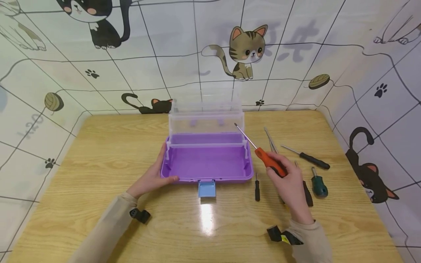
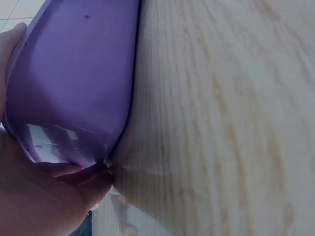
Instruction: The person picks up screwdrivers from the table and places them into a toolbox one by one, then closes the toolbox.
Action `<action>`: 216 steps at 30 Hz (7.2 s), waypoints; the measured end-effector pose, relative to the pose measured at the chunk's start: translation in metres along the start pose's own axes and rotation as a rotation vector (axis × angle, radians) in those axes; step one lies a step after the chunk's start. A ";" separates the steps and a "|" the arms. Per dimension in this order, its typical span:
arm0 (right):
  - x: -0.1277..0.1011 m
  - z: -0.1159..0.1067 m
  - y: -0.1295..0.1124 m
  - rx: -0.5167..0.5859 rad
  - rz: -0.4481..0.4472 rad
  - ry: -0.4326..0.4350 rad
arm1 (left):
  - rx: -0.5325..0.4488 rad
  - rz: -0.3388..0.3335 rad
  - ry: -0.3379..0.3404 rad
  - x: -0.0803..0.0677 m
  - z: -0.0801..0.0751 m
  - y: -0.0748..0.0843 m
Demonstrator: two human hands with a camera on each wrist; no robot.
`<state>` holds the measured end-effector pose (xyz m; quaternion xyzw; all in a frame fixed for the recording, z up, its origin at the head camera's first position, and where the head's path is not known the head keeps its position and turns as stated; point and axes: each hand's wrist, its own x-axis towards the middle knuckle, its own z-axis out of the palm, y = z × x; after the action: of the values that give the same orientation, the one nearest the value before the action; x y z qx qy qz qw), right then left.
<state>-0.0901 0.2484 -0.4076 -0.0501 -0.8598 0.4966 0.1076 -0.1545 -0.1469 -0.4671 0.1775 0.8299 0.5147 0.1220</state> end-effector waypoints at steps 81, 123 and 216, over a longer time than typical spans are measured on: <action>0.009 0.044 -0.021 0.050 -0.069 -0.396 | -0.033 0.005 0.001 0.000 0.000 -0.004; 0.055 0.075 -0.018 0.005 -0.150 -0.785 | -0.127 0.031 -0.024 -0.004 -0.004 0.018; 0.040 0.052 -0.026 0.036 -0.269 -0.722 | -0.091 -0.031 -0.012 -0.002 0.003 -0.008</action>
<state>-0.1403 0.1994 -0.4052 0.2432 -0.8324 0.4788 -0.1368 -0.1531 -0.1486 -0.4750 0.1620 0.8076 0.5488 0.1427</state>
